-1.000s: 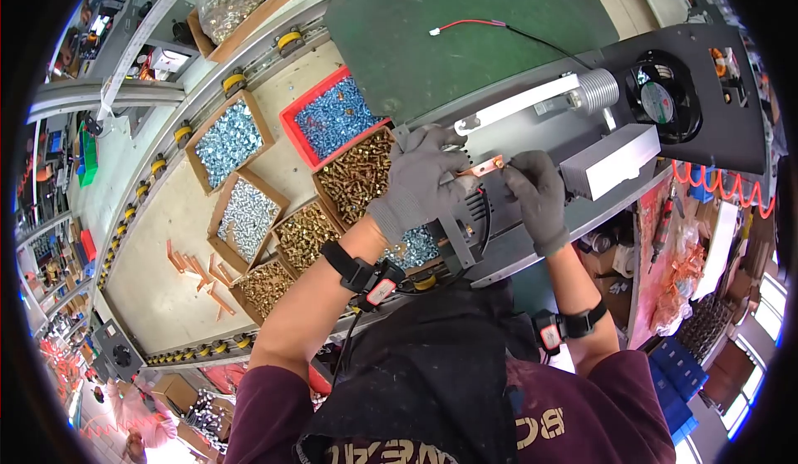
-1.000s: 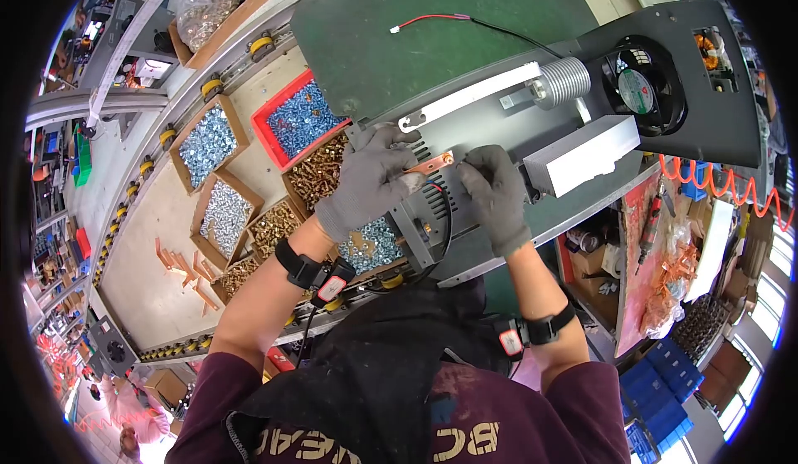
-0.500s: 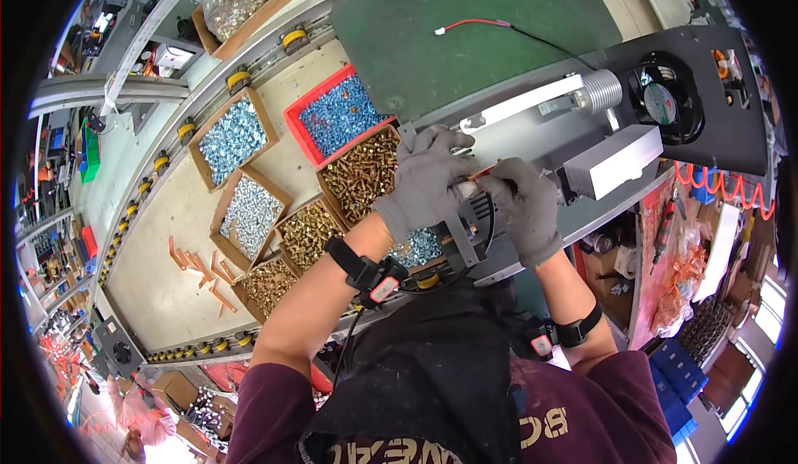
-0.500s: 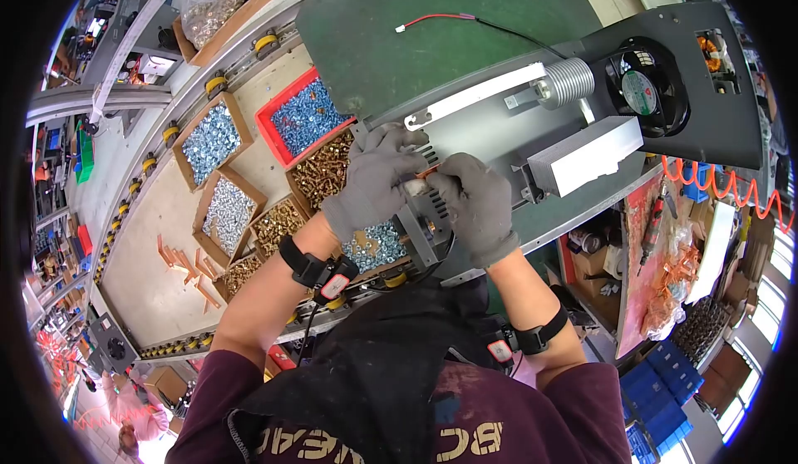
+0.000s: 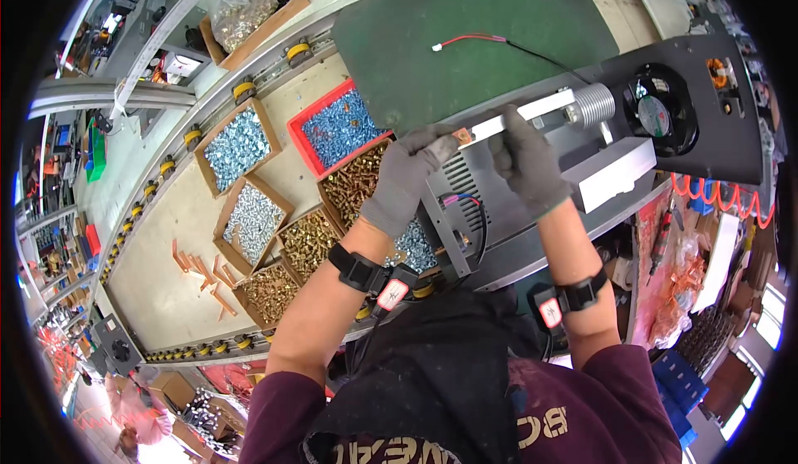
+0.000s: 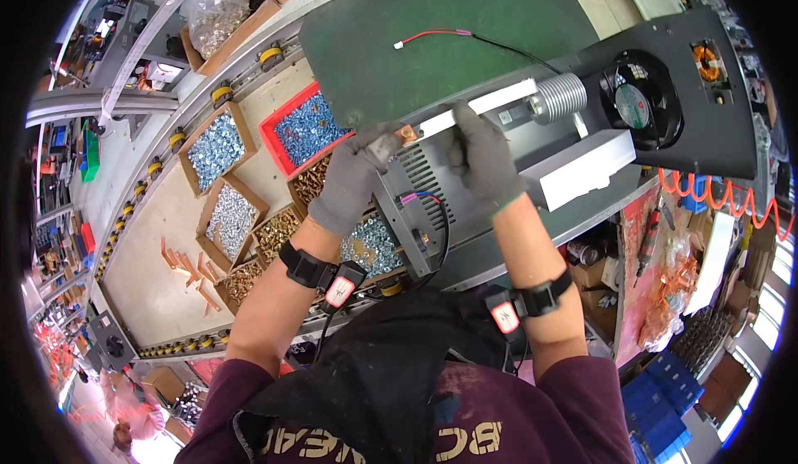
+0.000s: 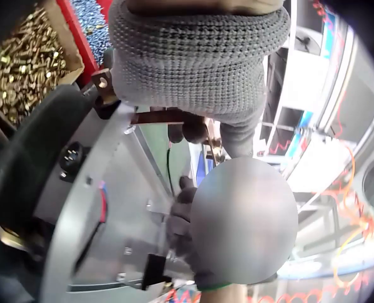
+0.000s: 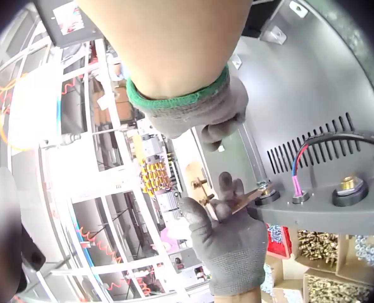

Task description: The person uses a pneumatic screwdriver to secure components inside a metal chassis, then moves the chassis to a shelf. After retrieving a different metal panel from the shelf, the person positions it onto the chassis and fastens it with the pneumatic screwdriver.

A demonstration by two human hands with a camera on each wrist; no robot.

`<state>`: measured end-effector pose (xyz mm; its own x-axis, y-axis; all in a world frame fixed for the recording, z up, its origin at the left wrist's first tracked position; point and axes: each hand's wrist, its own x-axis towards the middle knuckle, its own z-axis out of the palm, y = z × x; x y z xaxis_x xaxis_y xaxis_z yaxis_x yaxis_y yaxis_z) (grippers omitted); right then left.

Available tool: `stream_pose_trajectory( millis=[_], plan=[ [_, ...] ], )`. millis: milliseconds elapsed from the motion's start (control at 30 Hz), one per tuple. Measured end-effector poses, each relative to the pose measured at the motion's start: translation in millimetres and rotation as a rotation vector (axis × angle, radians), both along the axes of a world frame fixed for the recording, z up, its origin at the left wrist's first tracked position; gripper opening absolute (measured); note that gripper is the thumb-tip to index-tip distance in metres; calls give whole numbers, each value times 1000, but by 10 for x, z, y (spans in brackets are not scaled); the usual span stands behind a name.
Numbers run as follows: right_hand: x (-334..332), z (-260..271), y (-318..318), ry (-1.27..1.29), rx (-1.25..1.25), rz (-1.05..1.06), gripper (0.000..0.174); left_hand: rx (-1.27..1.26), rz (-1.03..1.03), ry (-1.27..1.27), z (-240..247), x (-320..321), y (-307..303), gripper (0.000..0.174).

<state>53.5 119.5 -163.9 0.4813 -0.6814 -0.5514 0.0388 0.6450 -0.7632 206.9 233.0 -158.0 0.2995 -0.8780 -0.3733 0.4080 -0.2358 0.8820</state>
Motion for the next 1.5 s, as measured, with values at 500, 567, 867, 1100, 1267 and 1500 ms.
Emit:
stream_pose_trajectory(
  millis=[500,567,867,1100,1267,1500],
  plan=[
    [90,155,17,39,11,32,25,48,-51,-317,-5,-57,-112,28],
    [123,176,71,37,-77,58,23,64,-61,-392,-34,-63,-127,30],
    [142,286,71,126,-250,211,18,243,-127,-848,-93,-71,-117,51],
    [-61,210,97,157,-250,295,32,377,-271,-656,-22,25,-153,45],
    [-1243,851,317,172,-284,499,39,84,-278,-411,164,74,-90,43],
    [-4004,76,-256,1689,-961,100,44,259,-299,-469,302,30,-102,44]
  ],
)
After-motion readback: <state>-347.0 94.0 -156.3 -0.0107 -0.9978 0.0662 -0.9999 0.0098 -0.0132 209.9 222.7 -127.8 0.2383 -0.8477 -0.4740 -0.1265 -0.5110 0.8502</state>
